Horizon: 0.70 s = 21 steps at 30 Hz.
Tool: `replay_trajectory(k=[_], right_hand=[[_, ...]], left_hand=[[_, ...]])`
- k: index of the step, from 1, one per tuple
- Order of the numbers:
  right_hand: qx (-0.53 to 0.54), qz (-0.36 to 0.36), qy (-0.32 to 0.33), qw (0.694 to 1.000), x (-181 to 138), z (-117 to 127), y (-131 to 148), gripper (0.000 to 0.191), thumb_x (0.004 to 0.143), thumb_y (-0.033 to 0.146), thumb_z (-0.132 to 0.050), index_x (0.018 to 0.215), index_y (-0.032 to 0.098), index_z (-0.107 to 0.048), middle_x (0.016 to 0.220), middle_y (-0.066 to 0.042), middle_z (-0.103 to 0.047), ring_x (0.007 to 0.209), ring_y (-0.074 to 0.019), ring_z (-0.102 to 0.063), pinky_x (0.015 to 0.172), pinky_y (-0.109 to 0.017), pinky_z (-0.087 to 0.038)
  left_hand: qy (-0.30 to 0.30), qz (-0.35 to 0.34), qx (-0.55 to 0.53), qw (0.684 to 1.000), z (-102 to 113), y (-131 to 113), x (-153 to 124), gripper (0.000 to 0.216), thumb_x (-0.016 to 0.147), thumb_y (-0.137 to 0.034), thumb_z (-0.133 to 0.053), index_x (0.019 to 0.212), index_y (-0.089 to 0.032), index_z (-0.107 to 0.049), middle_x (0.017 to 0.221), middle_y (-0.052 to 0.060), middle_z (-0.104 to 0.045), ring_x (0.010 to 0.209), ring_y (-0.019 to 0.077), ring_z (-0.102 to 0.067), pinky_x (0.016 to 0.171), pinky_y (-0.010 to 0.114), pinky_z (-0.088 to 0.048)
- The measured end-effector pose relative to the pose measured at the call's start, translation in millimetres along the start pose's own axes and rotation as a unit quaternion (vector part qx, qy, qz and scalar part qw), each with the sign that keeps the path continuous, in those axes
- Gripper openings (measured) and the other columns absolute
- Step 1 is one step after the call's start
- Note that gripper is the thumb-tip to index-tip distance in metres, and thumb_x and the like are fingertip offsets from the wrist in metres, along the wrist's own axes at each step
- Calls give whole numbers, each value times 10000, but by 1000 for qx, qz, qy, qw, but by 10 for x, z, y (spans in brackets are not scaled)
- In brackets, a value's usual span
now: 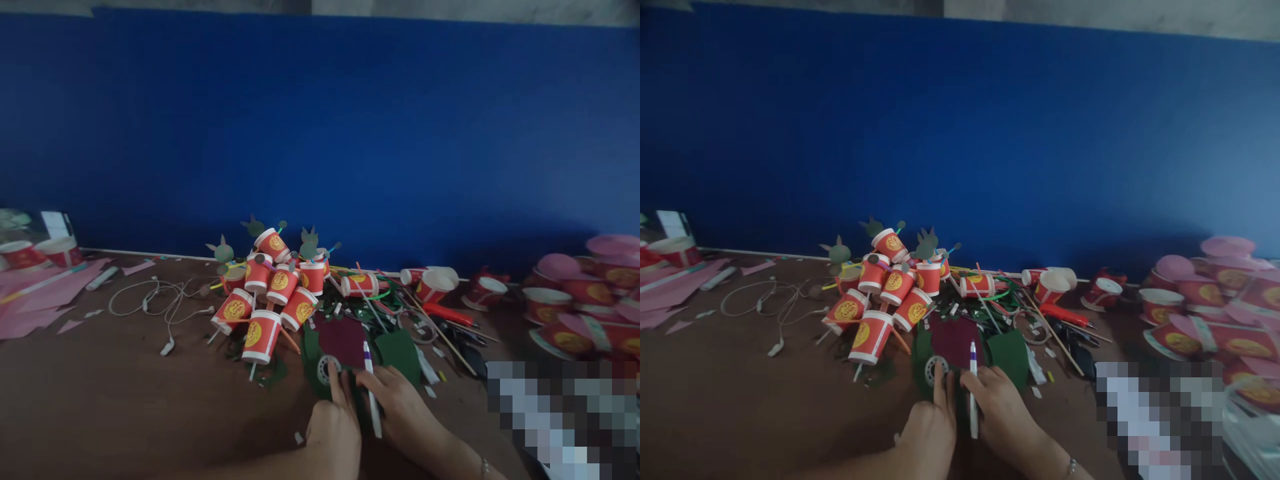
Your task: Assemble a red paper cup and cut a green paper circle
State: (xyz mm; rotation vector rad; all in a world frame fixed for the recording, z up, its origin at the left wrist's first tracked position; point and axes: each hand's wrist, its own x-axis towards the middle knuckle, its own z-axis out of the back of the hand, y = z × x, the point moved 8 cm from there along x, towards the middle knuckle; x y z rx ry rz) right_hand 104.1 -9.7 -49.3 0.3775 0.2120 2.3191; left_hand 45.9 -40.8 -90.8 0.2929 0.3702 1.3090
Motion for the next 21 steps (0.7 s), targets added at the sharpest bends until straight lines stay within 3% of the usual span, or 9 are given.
replay_trajectory(k=[6, 14, 21], right_hand=[[11, -3, 10, 1000, 6, -16, -11, 204, 758, 63, -438, 882, 167, -562, 809, -71, -604, 752, -203, -523, 684, -300, -353], [4, 11, -18, 1000, -17, 0, -19, 177, 773, 72, -448, 859, 173, -567, 775, -65, -590, 724, -184, -536, 656, -277, -375], [6, 12, -17, 1000, -8, 2, -19, 222, 768, 54, -428, 899, 171, -564, 804, -76, -596, 737, -191, -542, 657, -285, -385]], left_hand=[[-48, 25, -16, 998, 71, 88, 35, 582, 767, -60, -490, 1340, -94, -398, 1259, 299, -435, 450, 138, -599, 390, 220, -481], [-35, 25, -15, 999, 166, 203, 31, 556, 738, -68, -524, 1290, -68, -464, 1264, 308, -404, 443, 142, -603, 375, 216, -479], [-25, -9, -9, 1000, 155, 158, 29, 562, 728, -60, -563, 1283, -86, -477, 1259, 295, -419, 438, 143, -602, 370, 214, -483]])
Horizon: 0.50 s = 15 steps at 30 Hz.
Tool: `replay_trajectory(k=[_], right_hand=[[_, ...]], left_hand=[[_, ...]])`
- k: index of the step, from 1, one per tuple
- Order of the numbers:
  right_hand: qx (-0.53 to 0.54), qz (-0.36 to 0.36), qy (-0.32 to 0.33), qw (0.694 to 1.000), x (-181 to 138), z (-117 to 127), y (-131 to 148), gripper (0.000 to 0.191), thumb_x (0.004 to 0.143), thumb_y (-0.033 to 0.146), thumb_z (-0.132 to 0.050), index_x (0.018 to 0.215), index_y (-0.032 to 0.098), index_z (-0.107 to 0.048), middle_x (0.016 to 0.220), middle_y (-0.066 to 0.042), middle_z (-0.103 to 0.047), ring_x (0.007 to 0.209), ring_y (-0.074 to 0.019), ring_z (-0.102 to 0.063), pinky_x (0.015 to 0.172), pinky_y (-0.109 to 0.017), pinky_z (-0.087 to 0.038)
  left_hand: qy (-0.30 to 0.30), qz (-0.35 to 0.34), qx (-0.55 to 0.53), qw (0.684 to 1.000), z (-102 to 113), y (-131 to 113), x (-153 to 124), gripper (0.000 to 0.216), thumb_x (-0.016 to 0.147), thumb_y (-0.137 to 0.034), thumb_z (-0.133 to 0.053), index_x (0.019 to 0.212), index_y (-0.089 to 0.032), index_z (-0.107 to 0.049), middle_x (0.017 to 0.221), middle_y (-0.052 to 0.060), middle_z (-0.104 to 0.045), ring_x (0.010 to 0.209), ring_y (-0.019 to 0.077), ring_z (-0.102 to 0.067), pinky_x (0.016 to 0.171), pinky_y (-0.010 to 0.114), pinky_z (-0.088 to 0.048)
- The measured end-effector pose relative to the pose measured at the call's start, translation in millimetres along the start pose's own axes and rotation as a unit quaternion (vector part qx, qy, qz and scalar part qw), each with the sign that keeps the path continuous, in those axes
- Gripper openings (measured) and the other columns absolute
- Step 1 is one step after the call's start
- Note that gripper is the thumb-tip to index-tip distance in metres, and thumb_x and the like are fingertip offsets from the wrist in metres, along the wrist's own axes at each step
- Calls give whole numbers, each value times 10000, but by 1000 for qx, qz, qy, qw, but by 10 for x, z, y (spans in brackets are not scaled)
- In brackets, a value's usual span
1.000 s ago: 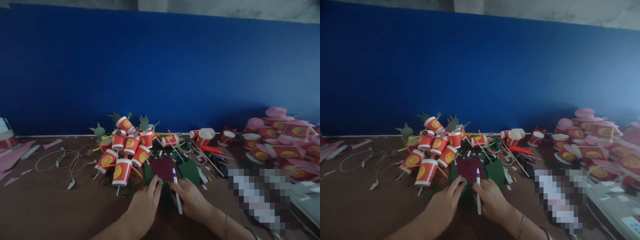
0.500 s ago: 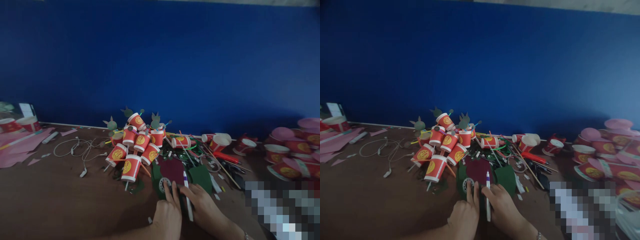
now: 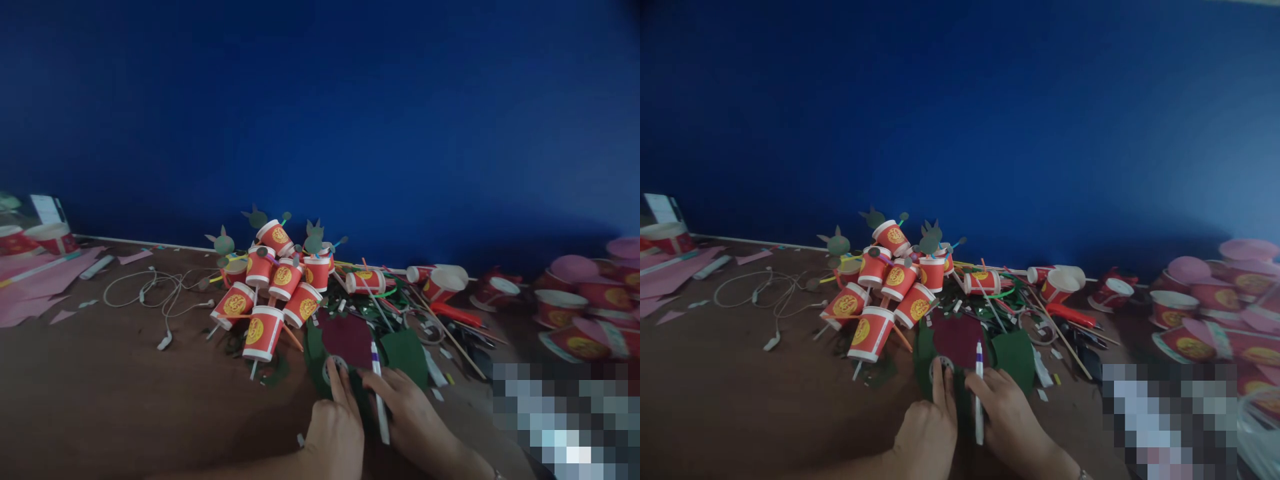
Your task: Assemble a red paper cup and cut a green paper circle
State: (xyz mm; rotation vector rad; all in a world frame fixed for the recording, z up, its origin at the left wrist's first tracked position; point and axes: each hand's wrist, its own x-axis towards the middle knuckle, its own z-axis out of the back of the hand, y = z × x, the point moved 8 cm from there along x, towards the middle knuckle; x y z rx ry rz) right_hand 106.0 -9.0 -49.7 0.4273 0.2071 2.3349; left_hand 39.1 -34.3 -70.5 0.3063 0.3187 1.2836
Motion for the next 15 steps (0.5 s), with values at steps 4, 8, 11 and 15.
replay_trajectory(k=[4, 8, 11, 15], right_hand=[[0, -1, 0, 1000, 5, 7, 3, 238, 763, 58, -441, 925, 170, -576, 798, -73, -600, 736, -189, -545, 659, -283, -390], [-1, -5, 3, 1000, 2, 0, -6, 227, 764, 65, -446, 906, 168, -589, 795, -76, -604, 736, -189, -548, 663, -285, -396], [-3, -9, 4, 1000, -3, -4, -14, 232, 770, 68, -439, 909, 167, -596, 795, -80, -608, 738, -190, -548, 664, -289, -399], [-3, -4, 1, 1000, -4, 1, -6, 262, 766, 65, -439, 947, 171, -595, 805, -81, -612, 755, -194, -551, 680, -294, -404]], left_hand=[[5, -3, -9, 1000, -17, -19, -1, 548, 748, -67, -533, 1292, -90, -467, 1260, 298, -425, 440, 143, -604, 368, 214, -481], [22, -4, -30, 999, -61, -30, -28, 575, 739, -26, -496, 1310, -76, -442, 1277, 304, -401, 467, 152, -619, 382, 219, -493], [25, 1, -45, 999, -82, -30, -46, 578, 742, -15, -467, 1317, -73, -436, 1291, 300, -382, 482, 158, -629, 393, 226, -504], [20, -1, -42, 999, -82, -33, -43, 573, 749, -27, -477, 1318, -78, -435, 1290, 297, -385, 470, 156, -624, 385, 228, -502]])
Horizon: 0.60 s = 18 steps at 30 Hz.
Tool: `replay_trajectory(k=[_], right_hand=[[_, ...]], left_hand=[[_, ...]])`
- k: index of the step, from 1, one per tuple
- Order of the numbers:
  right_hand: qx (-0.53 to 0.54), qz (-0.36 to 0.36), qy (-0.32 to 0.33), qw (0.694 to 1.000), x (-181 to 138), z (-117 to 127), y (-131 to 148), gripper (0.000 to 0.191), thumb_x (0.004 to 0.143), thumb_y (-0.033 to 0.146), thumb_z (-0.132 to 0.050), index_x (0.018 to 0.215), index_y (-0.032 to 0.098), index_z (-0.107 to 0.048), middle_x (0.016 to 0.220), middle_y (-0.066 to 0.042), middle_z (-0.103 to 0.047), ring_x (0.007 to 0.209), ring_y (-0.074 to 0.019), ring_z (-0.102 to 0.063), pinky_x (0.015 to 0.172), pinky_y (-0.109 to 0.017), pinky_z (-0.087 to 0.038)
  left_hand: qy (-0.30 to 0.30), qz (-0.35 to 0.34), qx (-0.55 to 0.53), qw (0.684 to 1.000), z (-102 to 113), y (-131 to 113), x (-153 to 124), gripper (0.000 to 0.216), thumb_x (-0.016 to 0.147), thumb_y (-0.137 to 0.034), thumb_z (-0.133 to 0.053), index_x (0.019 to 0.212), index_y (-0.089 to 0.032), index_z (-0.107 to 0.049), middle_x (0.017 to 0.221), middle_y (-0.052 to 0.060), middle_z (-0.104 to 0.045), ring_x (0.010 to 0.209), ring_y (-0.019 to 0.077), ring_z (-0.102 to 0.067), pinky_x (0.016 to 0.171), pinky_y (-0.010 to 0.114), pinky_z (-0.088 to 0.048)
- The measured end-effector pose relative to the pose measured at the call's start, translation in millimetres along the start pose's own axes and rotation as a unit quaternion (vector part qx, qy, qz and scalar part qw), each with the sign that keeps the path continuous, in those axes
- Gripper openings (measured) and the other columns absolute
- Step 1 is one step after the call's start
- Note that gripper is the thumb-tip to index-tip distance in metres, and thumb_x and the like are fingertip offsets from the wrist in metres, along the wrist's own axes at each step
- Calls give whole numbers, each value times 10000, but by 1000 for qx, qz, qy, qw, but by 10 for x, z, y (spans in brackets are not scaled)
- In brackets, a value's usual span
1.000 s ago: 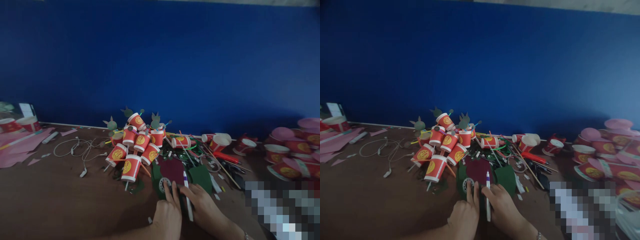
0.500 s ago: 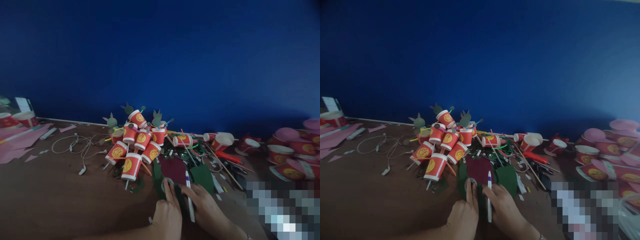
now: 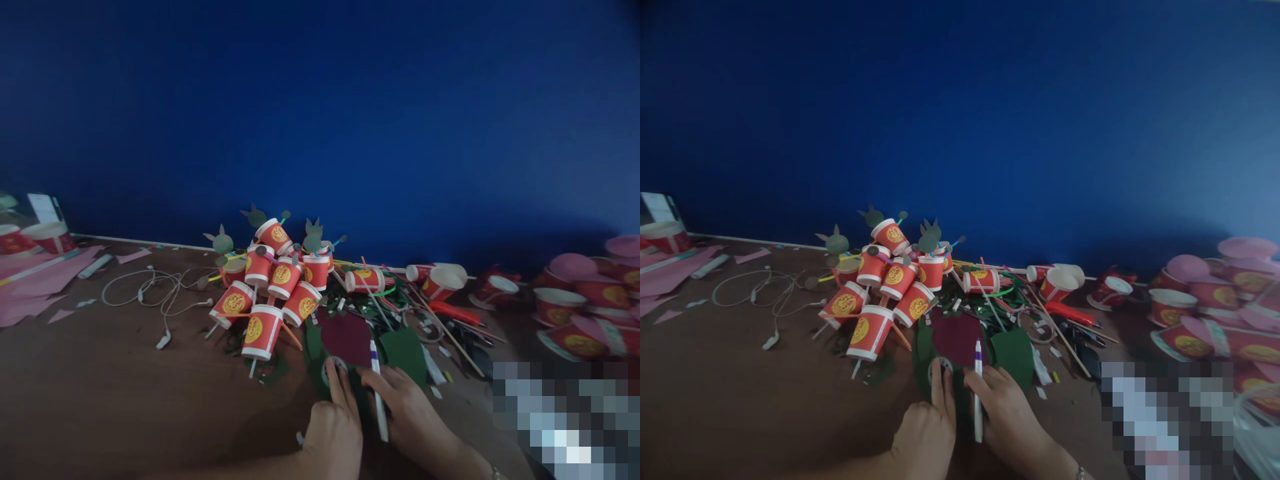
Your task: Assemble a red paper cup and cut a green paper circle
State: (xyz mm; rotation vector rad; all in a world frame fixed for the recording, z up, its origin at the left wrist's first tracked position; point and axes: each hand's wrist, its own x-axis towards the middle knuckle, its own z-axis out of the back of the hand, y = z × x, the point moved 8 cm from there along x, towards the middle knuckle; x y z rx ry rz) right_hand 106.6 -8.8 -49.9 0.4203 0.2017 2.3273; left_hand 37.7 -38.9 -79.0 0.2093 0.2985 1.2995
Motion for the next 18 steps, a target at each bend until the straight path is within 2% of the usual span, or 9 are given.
replay_trajectory(k=[10, 18], right_hand=[[8, -14, 18, 1000, 7, -20, -14, 226, 778, 67, -429, 914, 167, -579, 813, -79, -602, 752, -196, -540, 680, -296, -388], [6, -16, 19, 1000, 7, -28, -19, 237, 783, 76, -438, 940, 170, -588, 811, -81, -615, 750, -202, -552, 679, -300, -392]], left_hand=[[-21, -7, 24, 999, -9, -28, 6, 557, 756, -43, -500, 1309, -83, -453, 1293, 279, -395, 450, 142, -603, 367, 224, -485], [-37, -2, 24, 999, -36, -52, 12, 574, 741, -39, -523, 1310, -81, -458, 1280, 307, -420, 426, 139, -590, 356, 224, -477]])
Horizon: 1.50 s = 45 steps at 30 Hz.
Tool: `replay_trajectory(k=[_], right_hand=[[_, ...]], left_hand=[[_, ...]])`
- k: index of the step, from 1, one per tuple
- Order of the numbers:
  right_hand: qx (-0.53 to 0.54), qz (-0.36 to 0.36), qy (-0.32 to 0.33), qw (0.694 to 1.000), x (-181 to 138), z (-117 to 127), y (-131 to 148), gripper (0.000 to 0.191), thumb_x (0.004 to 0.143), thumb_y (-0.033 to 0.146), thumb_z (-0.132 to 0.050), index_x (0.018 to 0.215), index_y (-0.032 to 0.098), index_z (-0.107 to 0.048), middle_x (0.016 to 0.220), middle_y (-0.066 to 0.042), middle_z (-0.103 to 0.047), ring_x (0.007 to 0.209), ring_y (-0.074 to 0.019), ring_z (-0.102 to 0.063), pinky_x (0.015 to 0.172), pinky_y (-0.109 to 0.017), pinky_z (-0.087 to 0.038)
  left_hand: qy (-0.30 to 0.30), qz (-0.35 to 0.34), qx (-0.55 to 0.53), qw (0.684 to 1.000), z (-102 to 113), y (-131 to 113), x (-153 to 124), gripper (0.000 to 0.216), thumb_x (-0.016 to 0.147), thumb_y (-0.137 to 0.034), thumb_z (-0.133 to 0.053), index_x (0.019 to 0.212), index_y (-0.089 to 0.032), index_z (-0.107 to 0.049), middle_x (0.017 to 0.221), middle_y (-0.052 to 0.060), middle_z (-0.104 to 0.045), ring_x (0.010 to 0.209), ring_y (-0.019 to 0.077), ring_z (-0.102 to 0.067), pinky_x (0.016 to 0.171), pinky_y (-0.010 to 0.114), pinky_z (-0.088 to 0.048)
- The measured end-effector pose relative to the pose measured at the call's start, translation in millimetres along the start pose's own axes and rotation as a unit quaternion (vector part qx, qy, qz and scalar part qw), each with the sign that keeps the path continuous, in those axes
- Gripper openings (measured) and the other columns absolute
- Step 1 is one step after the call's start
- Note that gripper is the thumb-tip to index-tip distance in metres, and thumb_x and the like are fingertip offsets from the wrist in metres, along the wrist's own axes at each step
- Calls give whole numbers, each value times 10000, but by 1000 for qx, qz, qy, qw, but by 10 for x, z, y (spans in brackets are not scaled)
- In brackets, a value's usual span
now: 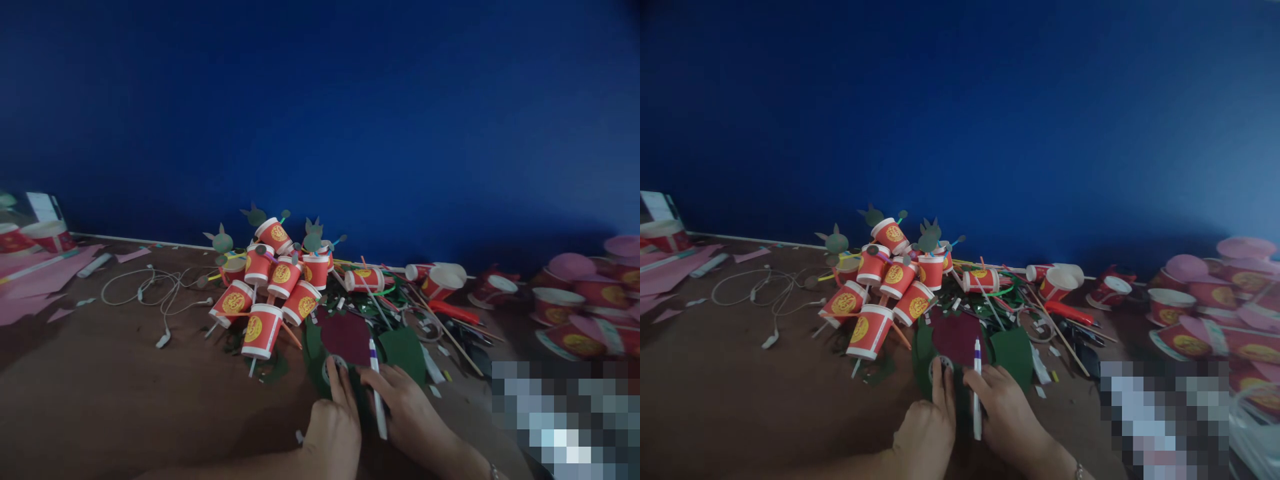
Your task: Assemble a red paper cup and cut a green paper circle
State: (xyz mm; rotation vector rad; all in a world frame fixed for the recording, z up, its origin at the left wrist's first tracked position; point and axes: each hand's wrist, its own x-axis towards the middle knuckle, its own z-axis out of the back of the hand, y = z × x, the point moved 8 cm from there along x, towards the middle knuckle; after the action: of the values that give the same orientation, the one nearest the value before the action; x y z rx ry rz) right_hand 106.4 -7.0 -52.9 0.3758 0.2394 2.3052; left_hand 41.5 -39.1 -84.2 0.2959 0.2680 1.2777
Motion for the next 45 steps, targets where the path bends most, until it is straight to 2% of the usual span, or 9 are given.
replay_trajectory(k=[5, 8, 12, 16, 23, 29, 37, 41, 45], right_hand=[[79, -12, 44, 996, 91, 127, 34, 232, 870, 148, -384, 1017, 189, -559, 884, -76, -645, 803, -203, -588, 705, -304, -423], [181, -40, 10, 983, 252, 350, 25, 287, 921, 233, -346, 1160, 201, -502, 944, -76, -651, 891, -191, -595, 782, -296, -441], [273, -111, -21, 955, 559, 470, -46, 349, 939, 383, -329, 1100, 186, -567, 710, -24, -601, 653, -153, -559, 635, -256, -449], [301, -130, 7, 945, 871, 329, 10, 417, 907, 447, -382, 784, 148, -645, 700, -29, -608, 647, -142, -544, 609, -242, -433], [217, -76, 143, 963, 1111, -80, 265, 411, 874, 440, -460, 635, 143, -613, 564, -25, -589, 547, -129, -530, 513, -222, -366], [344, -86, 73, 932, 1062, -26, 170, 276, 924, 386, -376, 985, 180, -549, 644, 8, -608, 556, -116, -531, 526, -214, -402], [292, -78, 37, 952, 707, 102, -53, 101, 844, 173, -449, 919, 177, -517, 858, -46, -641, 759, -150, -595, 680, -260, -453], [260, -50, 35, 964, 530, 75, -51, 257, 713, 57, -500, 937, 181, -479, 992, -66, -612, 924, -181, -576, 796, -289, -441], [239, -28, 45, 970, 421, -11, -12, 256, 738, 60, -488, 958, 187, -461, 967, -56, -588, 912, -177, -556, 805, -291, -430]], left_hand=[[22, 10, -3, 1000, -87, -30, 14, 608, 743, -36, -549, 1334, -106, -428, 1296, 316, -410, 407, 119, -578, 341, 202, -457], [40, 0, 21, 999, -138, -67, 17, 679, 716, -11, -554, 1363, -116, -379, 1286, 323, -426, 425, 130, -592, 359, 206, -462], [34, -13, 33, 999, -136, -82, 5, 749, 693, -13, -577, 1387, -148, -330, 1280, 339, -431, 419, 121, -588, 359, 192, -444], [17, -6, 13, 1000, -129, -84, 7, 695, 755, -96, -558, 1398, -158, -301, 1315, 355, -377, 429, 119, -589, 366, 200, -439], [1, -11, -7, 1000, -124, -94, 29, 683, 733, -92, -598, 1372, -158, -367, 1259, 314, -478, 431, 134, -589, 363, 212, -439], [4, -28, -22, 999, 17, -11, 23, 668, 710, -48, -601, 1343, -133, -405, 1290, 324, -422, 446, 134, -591, 363, 212, -447], [29, 31, -46, 998, 9, 73, 27, 643, 705, -3, -604, 1310, -156, -452, 1235, 317, -456, 416, 139, -596, 348, 198, -458], [18, 47, -47, 998, -6, 87, 21, 610, 714, -8, -577, 1303, -122, -465, 1231, 315, -461, 407, 138, -595, 355, 206, -477], [15, 43, -37, 998, 7, 98, 18, 580, 719, -19, -562, 1290, -79, -481, 1244, 319, -453, 396, 120, -582, 346, 186, -467]])
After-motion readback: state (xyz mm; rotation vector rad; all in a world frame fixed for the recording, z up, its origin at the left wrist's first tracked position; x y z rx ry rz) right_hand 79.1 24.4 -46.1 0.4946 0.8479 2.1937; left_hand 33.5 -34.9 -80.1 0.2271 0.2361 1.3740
